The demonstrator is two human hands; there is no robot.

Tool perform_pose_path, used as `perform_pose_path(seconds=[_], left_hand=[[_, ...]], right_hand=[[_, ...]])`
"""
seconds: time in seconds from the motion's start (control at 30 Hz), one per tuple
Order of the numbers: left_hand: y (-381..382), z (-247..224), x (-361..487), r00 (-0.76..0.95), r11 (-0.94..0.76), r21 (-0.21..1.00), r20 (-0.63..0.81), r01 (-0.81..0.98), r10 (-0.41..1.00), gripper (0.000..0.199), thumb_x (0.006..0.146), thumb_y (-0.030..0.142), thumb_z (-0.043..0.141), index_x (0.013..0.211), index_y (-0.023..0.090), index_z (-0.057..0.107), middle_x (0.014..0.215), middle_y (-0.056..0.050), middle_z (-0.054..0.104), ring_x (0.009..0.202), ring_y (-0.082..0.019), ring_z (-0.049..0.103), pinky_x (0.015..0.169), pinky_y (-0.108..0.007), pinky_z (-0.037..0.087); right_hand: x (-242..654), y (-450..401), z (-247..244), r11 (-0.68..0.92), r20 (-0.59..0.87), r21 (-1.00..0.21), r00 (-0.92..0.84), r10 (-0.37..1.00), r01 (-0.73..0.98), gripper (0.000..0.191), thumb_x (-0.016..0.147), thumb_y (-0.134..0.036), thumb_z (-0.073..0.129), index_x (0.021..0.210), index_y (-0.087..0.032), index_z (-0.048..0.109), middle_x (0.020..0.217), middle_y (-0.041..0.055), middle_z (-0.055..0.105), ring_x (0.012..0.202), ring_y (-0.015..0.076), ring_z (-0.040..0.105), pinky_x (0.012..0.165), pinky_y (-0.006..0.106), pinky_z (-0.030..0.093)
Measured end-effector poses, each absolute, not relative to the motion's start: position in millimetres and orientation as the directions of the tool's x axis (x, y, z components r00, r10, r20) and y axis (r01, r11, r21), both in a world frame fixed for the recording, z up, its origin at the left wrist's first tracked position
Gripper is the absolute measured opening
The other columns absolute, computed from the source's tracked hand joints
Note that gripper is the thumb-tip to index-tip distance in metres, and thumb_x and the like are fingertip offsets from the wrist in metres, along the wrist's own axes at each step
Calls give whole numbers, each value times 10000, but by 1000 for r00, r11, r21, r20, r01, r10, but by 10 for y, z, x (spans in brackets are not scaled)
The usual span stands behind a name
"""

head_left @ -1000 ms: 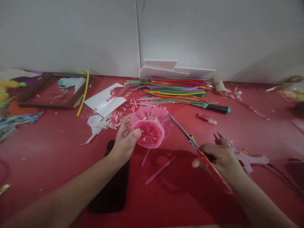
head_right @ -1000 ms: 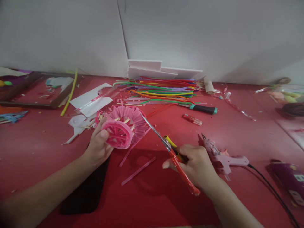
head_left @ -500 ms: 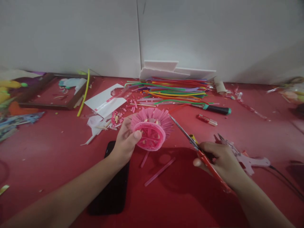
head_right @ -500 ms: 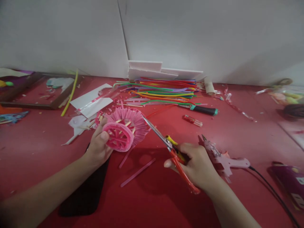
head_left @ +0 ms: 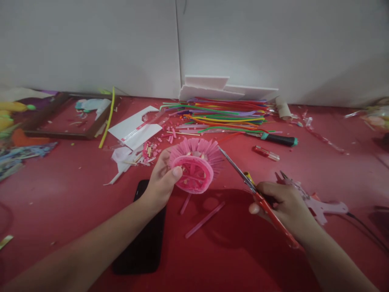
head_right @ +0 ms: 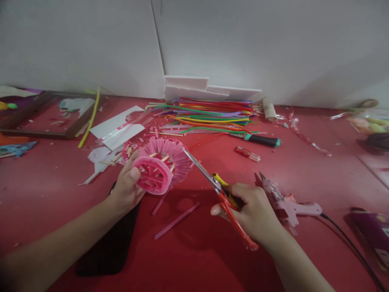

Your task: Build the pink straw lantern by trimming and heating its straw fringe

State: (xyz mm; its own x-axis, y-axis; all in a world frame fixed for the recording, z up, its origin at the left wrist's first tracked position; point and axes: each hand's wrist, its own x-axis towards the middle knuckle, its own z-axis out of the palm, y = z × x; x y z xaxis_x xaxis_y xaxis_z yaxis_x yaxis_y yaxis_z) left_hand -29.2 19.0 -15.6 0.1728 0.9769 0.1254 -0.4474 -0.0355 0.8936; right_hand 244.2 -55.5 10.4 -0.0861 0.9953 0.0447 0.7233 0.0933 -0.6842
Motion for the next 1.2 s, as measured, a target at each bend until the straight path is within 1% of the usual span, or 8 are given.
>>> perform_pose_path(seconds=[0.3, 0.47, 0.6, 0.7, 0.8, 0.9, 1.0, 1.2], left_hand=[[174, -108, -298, 175, -46, 884, 142, -465, 974, 455, 737, 531, 887, 1089, 288, 736, 772, 35, 760, 814, -209, 788, 972, -434, 633], [156, -72, -282, 163, -12, 885, 99, -466, 982, 475, 713, 557, 895, 1049, 264, 732, 807, 16, 781, 918, -235, 793, 1006, -432, 613], [141, -63, -270, 207, 64, 863, 48, -501, 977, 459, 724, 567, 884, 1009, 242, 731, 848, -28, 790, 1049, -292, 777, 1031, -460, 600], [123, -80, -275, 251, 118, 846, 19, -520, 968, 509, 739, 624, 850, 1041, 235, 722, 959, -73, 796, 1188, -340, 726, 1052, -494, 586], [107, -113, -298, 313, 136, 852, 34, -505, 949, 648, 707, 667, 853, 1167, 246, 674, 1137, -106, 766, 1269, -366, 676, 1054, -512, 578], [95, -135, -318, 351, 139, 881, 33, -452, 936, 761, 677, 573, 914, 1298, 282, 586, 1255, -108, 718, 1298, -361, 649, 1050, -506, 575], [92, -130, -317, 369, 154, 902, 6, -402, 930, 769, 691, 495, 920, 1335, 306, 544, 1248, -92, 707, 1290, -339, 648, 1045, -492, 574], [102, -116, -294, 385, 151, 889, 30, -432, 923, 710, 727, 591, 866, 1290, 291, 552, 1155, -79, 713, 1217, -327, 683, 1060, -513, 557]], right_hand=[[2450, -560, 86, 115, 71, -669, -91, 993, 734, 727, 798, -887, 570, 551, -228, 390, 527, -57, 317, 493, 100, 280, 456, 255, 213], [2483, -573, 33, 157, 121, -640, -103, 987, 752, 734, 819, -881, 552, 548, -220, 380, 528, -58, 312, 494, 96, 284, 457, 245, 211], [2485, -598, 13, 182, 174, -615, -94, 980, 767, 725, 834, -861, 563, 553, -217, 388, 531, -63, 291, 497, 93, 260, 457, 246, 194], [2485, -618, 1, 194, 206, -605, -83, 975, 772, 717, 844, -841, 577, 556, -215, 380, 540, -63, 282, 506, 93, 248, 460, 249, 188], [2495, -625, -15, 205, 227, -603, -80, 971, 771, 712, 859, -828, 571, 547, -214, 392, 536, -63, 271, 502, 94, 243, 460, 254, 182], [2517, -625, -37, 199, 240, -590, -65, 969, 782, 694, 873, -820, 561, 552, -216, 441, 534, -60, 273, 500, 100, 249, 463, 265, 177], [2536, -633, -51, 186, 241, -577, -52, 969, 795, 699, 876, -827, 544, 549, -218, 439, 530, -58, 275, 498, 104, 255, 467, 273, 176], [2516, -663, -28, 209, 263, -543, -71, 962, 813, 702, 897, -820, 521, 549, -217, 432, 507, -55, 312, 487, 104, 279, 467, 278, 184]])
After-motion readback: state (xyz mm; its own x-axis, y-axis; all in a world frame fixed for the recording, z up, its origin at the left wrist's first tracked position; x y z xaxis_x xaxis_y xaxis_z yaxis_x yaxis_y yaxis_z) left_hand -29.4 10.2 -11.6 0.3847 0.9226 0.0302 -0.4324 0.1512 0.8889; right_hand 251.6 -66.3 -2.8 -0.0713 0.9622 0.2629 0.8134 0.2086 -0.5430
